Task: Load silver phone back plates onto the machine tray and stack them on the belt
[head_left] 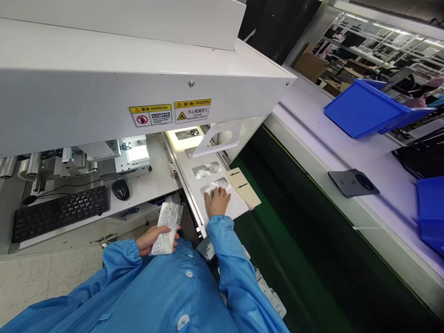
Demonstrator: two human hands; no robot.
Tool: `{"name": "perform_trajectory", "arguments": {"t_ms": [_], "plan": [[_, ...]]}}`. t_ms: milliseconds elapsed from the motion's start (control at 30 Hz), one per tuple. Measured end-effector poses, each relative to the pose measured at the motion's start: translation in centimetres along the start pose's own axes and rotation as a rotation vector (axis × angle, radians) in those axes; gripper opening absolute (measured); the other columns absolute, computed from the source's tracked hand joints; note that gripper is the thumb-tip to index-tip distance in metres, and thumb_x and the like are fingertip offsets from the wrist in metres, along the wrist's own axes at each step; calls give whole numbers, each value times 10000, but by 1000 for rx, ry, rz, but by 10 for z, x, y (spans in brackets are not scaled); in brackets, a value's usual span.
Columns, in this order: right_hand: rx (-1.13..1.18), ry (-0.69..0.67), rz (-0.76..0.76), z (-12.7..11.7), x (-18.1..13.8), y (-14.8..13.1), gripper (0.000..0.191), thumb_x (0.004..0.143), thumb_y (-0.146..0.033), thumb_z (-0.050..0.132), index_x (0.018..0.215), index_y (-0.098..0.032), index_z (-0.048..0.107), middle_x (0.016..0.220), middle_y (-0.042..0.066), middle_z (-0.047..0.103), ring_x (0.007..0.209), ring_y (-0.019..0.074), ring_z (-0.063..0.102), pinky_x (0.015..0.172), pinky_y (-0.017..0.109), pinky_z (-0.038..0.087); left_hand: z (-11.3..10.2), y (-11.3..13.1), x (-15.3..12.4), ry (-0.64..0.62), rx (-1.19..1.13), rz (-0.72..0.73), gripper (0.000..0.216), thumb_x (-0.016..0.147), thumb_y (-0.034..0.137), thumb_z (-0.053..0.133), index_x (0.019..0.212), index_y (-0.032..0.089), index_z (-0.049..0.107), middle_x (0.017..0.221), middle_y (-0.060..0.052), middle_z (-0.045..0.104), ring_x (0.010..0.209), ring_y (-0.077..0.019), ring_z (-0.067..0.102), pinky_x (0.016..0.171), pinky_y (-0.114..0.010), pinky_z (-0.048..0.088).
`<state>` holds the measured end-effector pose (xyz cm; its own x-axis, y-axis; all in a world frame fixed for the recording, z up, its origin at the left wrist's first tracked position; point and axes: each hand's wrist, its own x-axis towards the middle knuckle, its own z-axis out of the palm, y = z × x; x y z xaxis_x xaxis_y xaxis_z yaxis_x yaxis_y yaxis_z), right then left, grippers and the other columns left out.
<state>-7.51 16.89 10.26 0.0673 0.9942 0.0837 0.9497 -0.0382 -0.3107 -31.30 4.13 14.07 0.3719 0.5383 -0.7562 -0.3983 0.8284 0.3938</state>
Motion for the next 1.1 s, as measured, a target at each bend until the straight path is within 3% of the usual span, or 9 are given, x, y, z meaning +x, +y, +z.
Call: {"name": "perform_trajectory", "arguments": {"t_ms": [233, 567, 633, 700, 800, 867, 933, 1100], "plan": [[15, 33, 41, -9, -30, 19, 482, 937, -469, 509, 1265, -122, 577, 1381, 208, 502, 1312, 370, 389, 1137, 587, 189, -9, 3, 2, 24, -21, 23, 636, 685, 263, 738, 1275, 86, 577, 857, -97, 706, 724, -249, 682, 739, -423, 578], [120, -2, 70, -18, -16, 12, 461, 897, -408, 591, 1249, -111, 606, 1412, 220, 460, 1339, 387, 370, 1138, 582, 223, 7, 7, 5, -59, 35, 14, 557, 719, 292, 739, 1237, 126, 618, 963, -123, 716, 795, -255, 693, 772, -425, 570], [260, 12, 51, -29, -21, 9, 478, 899, -432, 583, 1255, -114, 602, 1425, 218, 450, 1357, 375, 362, 1137, 552, 260, 13, 8, 2, -123, 57, -9, 536, 722, 318, 746, 1204, 114, 628, 1009, -152, 713, 820, -269, 696, 776, -440, 565], [514, -39, 10, -45, -33, 4, 478, 923, -472, 538, 1267, -144, 592, 1381, 183, 507, 1295, 319, 455, 1087, 474, 366, 25, 8, 1, -213, 98, -47, 510, 714, 324, 758, 1159, 107, 638, 1031, -163, 710, 831, -273, 696, 768, -436, 560], [910, -279, -14, -73, -59, 1, 395, 921, -522, 538, 1074, -180, 664, 1039, 91, 676, 932, 212, 626, 837, 332, 498, 48, 5, 2, -373, 242, -112, 486, 685, 321, 785, 1100, 110, 646, 985, -141, 718, 786, -251, 694, 747, -405, 553], [1058, -366, 40, -88, -77, 4, 364, 879, -535, 604, 858, -177, 664, 779, 34, 654, 713, 162, 585, 674, 275, 464, 62, 1, 7, -487, 364, -160, 487, 678, 324, 794, 1093, 119, 643, 939, -119, 720, 752, -228, 689, 747, -392, 547], [1132, -329, 117, -100, -93, 13, 366, 836, -528, 661, 751, -174, 633, 668, 5, 599, 631, 136, 524, 606, 253, 413, 73, -4, 13, -583, 450, -208, 484, 686, 347, 793, 1087, 125, 640, 918, -109, 716, 739, -213, 682, 745, -387, 542], [1226, -100, 336, -112, -131, 46, 356, 795, -518, 707, 765, -172, 625, 682, -7, 581, 642, 122, 496, 623, 244, 398, 83, -18, 27, -694, 590, -331, 443, 715, 396, 770, 1045, 130, 638, 906, -101, 703, 743, -207, 672, 712, -375, 527]]}}
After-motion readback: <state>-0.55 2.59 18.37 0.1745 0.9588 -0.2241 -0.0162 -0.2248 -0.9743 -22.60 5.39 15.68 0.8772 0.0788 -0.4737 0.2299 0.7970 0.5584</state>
